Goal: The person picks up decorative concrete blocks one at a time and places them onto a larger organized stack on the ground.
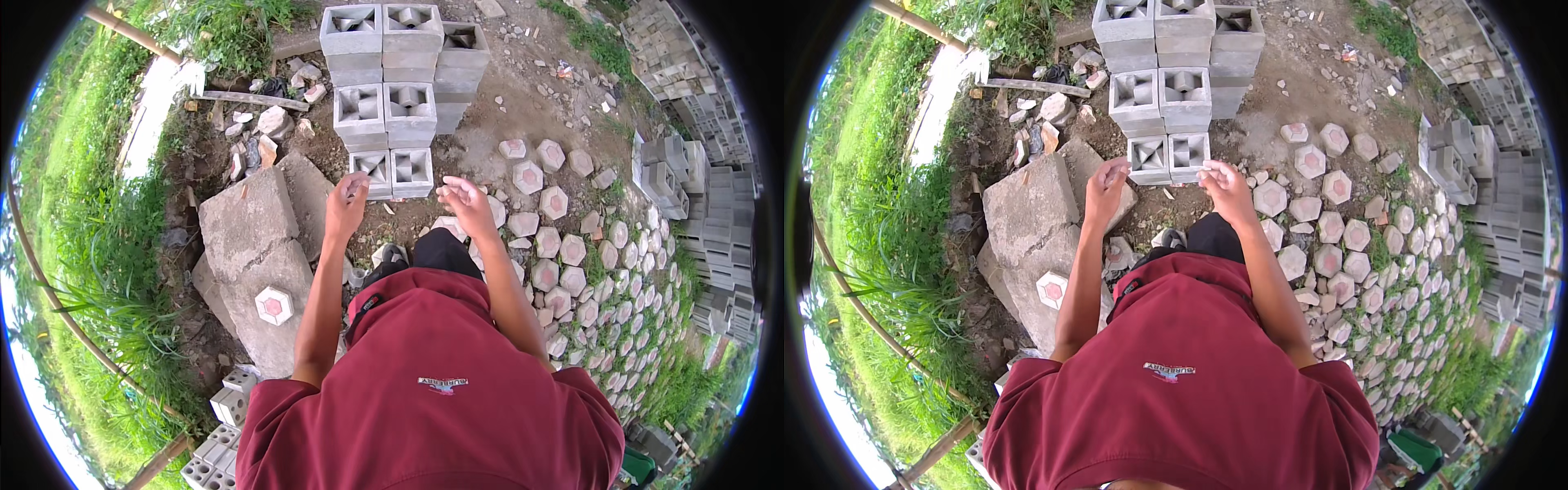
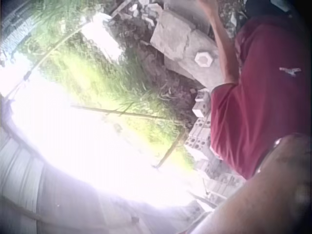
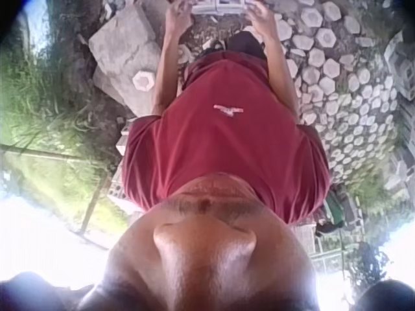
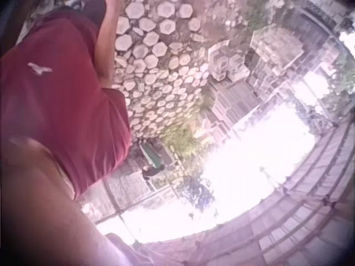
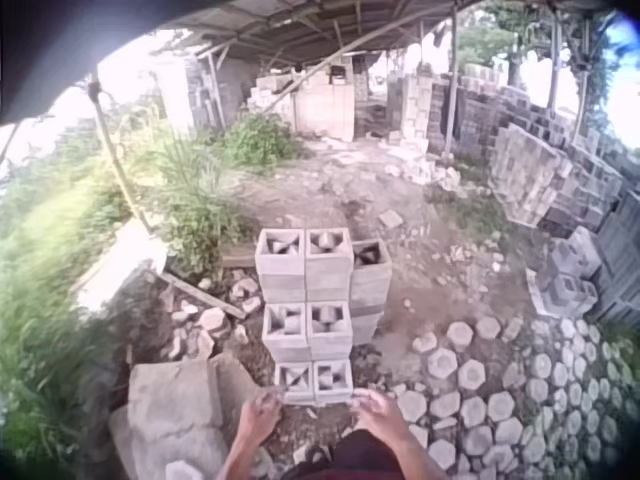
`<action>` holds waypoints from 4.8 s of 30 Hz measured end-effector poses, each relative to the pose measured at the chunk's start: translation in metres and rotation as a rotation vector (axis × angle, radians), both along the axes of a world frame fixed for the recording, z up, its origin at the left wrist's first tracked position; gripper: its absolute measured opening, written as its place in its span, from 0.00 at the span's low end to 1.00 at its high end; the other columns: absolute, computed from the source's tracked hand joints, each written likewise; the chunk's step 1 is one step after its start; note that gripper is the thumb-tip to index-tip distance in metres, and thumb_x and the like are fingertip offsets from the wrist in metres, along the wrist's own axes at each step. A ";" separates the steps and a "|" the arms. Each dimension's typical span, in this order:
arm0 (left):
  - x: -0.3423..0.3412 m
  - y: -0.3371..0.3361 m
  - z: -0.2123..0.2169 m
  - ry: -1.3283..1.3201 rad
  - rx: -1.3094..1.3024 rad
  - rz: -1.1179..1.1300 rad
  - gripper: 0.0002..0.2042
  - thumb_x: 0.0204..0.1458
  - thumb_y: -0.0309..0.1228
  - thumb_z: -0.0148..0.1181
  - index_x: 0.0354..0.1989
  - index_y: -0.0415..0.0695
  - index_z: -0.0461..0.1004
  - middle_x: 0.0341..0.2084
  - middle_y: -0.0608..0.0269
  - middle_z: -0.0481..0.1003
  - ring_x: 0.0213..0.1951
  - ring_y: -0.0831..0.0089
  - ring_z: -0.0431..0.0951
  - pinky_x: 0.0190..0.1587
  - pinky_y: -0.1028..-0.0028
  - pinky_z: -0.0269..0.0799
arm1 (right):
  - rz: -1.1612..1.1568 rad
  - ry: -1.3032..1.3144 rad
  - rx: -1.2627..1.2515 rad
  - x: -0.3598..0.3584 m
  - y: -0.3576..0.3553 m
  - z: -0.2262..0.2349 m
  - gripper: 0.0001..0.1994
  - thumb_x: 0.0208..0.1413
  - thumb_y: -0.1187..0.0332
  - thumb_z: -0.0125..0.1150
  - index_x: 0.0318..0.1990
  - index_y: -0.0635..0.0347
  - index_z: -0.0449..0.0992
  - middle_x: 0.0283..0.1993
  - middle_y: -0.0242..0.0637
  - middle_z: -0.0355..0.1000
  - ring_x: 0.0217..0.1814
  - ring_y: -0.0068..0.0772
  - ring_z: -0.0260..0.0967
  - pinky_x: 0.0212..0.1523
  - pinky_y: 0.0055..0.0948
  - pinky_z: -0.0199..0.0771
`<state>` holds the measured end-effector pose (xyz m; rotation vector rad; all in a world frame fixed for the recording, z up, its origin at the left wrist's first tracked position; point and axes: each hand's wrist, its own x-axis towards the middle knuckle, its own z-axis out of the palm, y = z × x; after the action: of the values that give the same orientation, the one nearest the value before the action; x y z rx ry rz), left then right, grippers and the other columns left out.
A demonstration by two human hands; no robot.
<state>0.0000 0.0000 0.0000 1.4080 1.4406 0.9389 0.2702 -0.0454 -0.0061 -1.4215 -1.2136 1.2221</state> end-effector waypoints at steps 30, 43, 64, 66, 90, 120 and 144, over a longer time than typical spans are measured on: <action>0.174 0.364 -0.327 -0.718 -1.121 0.499 0.35 0.53 0.44 0.61 0.66 0.44 0.56 0.64 0.41 0.53 0.66 0.54 0.54 0.57 0.41 0.61 | -0.262 -0.645 -0.243 0.063 0.464 -0.345 0.43 0.50 0.48 0.63 0.64 0.70 0.54 0.58 0.67 0.62 0.61 0.63 0.62 0.61 0.47 0.63; 0.187 0.383 -0.382 -1.061 -1.047 0.633 0.16 0.52 0.24 0.52 0.49 0.34 0.62 0.48 0.43 0.65 0.53 0.45 0.69 0.52 0.40 0.72 | 0.010 -0.654 -0.427 0.087 0.484 -0.380 0.32 0.51 0.49 0.60 0.52 0.73 0.69 0.51 0.64 0.70 0.56 0.60 0.68 0.56 0.45 0.69; 0.061 0.263 -0.129 -0.510 -1.185 -0.208 0.16 0.48 0.26 0.58 0.45 0.32 0.68 0.38 0.48 0.75 0.39 0.51 0.79 0.45 0.42 0.76 | -0.553 0.643 -0.524 0.011 0.187 -0.108 0.40 0.50 0.56 0.68 0.66 0.53 0.52 0.61 0.41 0.60 0.57 0.41 0.63 0.43 0.52 0.75; 0.051 0.262 -0.101 -0.497 -1.160 -0.297 0.15 0.49 0.30 0.60 0.44 0.35 0.70 0.37 0.51 0.76 0.37 0.58 0.79 0.40 0.51 0.79 | -0.630 0.643 -0.421 -0.004 0.177 -0.081 0.39 0.49 0.58 0.68 0.66 0.54 0.53 0.60 0.42 0.61 0.57 0.41 0.63 0.44 0.52 0.75; 0.190 0.195 0.060 -0.139 -0.752 -1.262 0.22 0.38 0.18 0.54 0.48 0.35 0.67 0.36 0.59 0.71 0.38 0.67 0.73 0.45 0.67 0.70 | -1.325 0.351 0.252 -0.086 -0.046 0.040 0.36 0.60 0.46 0.51 0.68 0.61 0.53 0.64 0.49 0.58 0.67 0.40 0.53 0.66 0.36 0.52; 0.504 -0.260 0.101 -0.132 -0.704 -1.993 0.29 0.59 0.47 0.53 0.60 0.36 0.63 0.53 0.57 0.69 0.53 0.66 0.70 0.57 0.68 0.63 | -2.124 0.772 0.658 0.036 -0.383 0.083 0.35 0.60 0.45 0.54 0.64 0.64 0.59 0.60 0.41 0.65 0.61 0.32 0.63 0.60 0.33 0.64; 0.775 -0.675 0.098 0.104 -1.227 -2.106 0.35 0.59 0.58 0.46 0.63 0.40 0.61 0.54 0.57 0.69 0.53 0.65 0.72 0.55 0.66 0.67 | -2.492 0.775 0.542 0.277 -0.736 0.120 0.28 0.48 0.68 0.64 0.56 0.67 0.64 0.47 0.42 0.70 0.48 0.34 0.70 0.47 0.33 0.74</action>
<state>0.7749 -0.6752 0.0979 1.0490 -0.1416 -1.1709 0.5470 -0.7809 0.1138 -0.7572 0.9247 -0.4664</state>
